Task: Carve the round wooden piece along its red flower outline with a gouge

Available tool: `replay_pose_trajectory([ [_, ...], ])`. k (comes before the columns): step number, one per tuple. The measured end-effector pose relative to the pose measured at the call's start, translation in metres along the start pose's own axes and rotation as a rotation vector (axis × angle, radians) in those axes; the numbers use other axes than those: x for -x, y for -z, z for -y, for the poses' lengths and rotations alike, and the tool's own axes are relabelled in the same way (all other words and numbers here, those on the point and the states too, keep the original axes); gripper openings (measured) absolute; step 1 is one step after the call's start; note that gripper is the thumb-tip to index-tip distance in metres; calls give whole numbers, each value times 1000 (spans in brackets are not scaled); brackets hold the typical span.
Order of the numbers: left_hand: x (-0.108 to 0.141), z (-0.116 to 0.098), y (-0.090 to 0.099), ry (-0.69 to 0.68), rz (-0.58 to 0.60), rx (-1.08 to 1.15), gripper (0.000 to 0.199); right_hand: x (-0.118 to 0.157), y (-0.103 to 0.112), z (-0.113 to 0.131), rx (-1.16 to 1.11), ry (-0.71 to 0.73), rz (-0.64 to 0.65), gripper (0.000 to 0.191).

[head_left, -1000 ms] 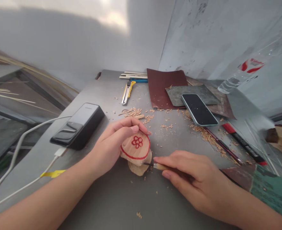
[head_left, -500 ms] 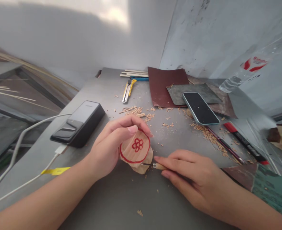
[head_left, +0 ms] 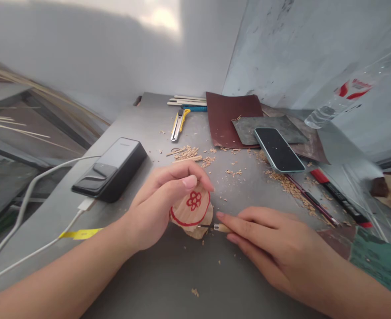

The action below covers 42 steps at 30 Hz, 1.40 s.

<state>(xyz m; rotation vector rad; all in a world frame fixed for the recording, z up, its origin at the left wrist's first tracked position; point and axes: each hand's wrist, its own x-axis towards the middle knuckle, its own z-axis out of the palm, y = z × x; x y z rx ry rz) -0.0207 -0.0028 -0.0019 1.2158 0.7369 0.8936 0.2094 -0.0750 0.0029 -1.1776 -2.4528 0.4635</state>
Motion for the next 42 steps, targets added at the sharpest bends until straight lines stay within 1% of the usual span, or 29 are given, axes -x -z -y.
replay_pose_trajectory([
  [3,2,0,-1,-38,-23,-18,24,-3,4,4,112,33,-6,31],
  [5,2,1,-2,-70,-48,-32,22,-7,8,8,149,26,10,27],
  [8,3,2,-2,-100,-63,-53,22,-14,18,14,139,-3,26,24],
  [11,2,1,-2,-96,-77,-58,25,-24,33,19,103,-42,8,21],
  [15,0,1,-4,-82,-108,6,23,-46,53,28,77,-73,-116,13],
  [17,0,3,-5,-65,-108,45,22,-58,58,34,70,-67,-196,12],
  [19,0,4,-5,-49,-104,71,21,-68,57,38,42,-80,-241,6],
  [20,-1,5,-5,-42,-105,72,22,-71,56,39,13,-88,-248,5],
  [23,-1,7,-4,-41,-112,32,25,-74,49,38,-137,-118,-221,10],
  [27,-3,6,-4,-47,-94,-28,27,-71,43,30,-477,-181,-209,23],
  [29,-3,5,-4,-67,-94,-48,28,-70,41,25,-596,-182,-210,29],
  [33,-3,3,-5,-96,-97,-98,30,-69,39,16,-775,-153,-225,35],
  [36,-3,2,-5,-117,-85,-163,32,-67,36,12,-890,-146,-217,45],
  [42,-3,4,-4,-165,-47,-177,32,-70,23,7,-1099,-138,-154,62],
])
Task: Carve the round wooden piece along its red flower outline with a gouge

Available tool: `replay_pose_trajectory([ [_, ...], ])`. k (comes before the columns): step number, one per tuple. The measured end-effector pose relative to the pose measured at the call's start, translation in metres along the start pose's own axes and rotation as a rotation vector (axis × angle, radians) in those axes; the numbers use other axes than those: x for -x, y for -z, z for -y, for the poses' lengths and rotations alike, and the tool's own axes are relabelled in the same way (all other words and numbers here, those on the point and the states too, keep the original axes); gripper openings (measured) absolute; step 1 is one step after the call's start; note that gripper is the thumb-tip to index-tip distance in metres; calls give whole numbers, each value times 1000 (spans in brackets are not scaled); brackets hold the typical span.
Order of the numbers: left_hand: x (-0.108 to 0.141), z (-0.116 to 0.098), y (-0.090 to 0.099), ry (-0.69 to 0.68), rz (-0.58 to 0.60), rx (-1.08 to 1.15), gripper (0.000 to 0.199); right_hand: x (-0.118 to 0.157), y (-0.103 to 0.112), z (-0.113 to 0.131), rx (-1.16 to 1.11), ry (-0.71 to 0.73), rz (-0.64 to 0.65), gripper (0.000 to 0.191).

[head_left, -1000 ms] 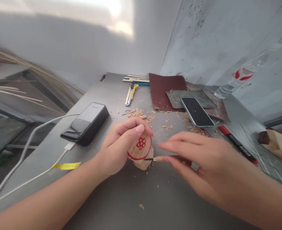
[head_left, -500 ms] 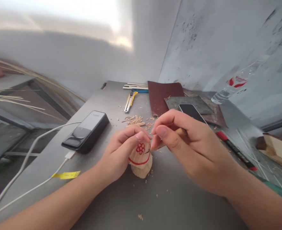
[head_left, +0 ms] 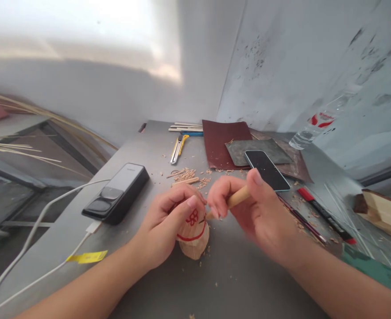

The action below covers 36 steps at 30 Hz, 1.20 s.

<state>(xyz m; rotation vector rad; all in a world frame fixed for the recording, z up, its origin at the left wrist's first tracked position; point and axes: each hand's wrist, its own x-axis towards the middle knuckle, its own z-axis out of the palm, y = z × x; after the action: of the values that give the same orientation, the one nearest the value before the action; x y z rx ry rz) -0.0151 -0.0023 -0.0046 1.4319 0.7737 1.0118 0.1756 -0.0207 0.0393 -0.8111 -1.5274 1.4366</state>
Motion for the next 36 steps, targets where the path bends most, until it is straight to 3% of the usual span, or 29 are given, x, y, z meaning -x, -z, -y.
replay_pose_trajectory([
  [7,2,4,1,-72,18,-39,34,-4,-12,-10,-374,-49,92,65],
  [15,4,8,2,-91,37,-73,33,-1,-10,-9,-606,-132,64,66],
  [23,-2,2,6,-47,7,-158,22,-1,-10,-17,-576,-167,81,61],
  [30,-11,-2,14,207,-132,30,24,0,-11,-24,-425,-87,83,56],
  [33,-14,2,16,303,-85,-126,32,0,-12,-24,-462,-97,70,60],
  [36,-14,8,16,277,-40,-266,30,-4,-15,-17,-440,-93,26,61],
])
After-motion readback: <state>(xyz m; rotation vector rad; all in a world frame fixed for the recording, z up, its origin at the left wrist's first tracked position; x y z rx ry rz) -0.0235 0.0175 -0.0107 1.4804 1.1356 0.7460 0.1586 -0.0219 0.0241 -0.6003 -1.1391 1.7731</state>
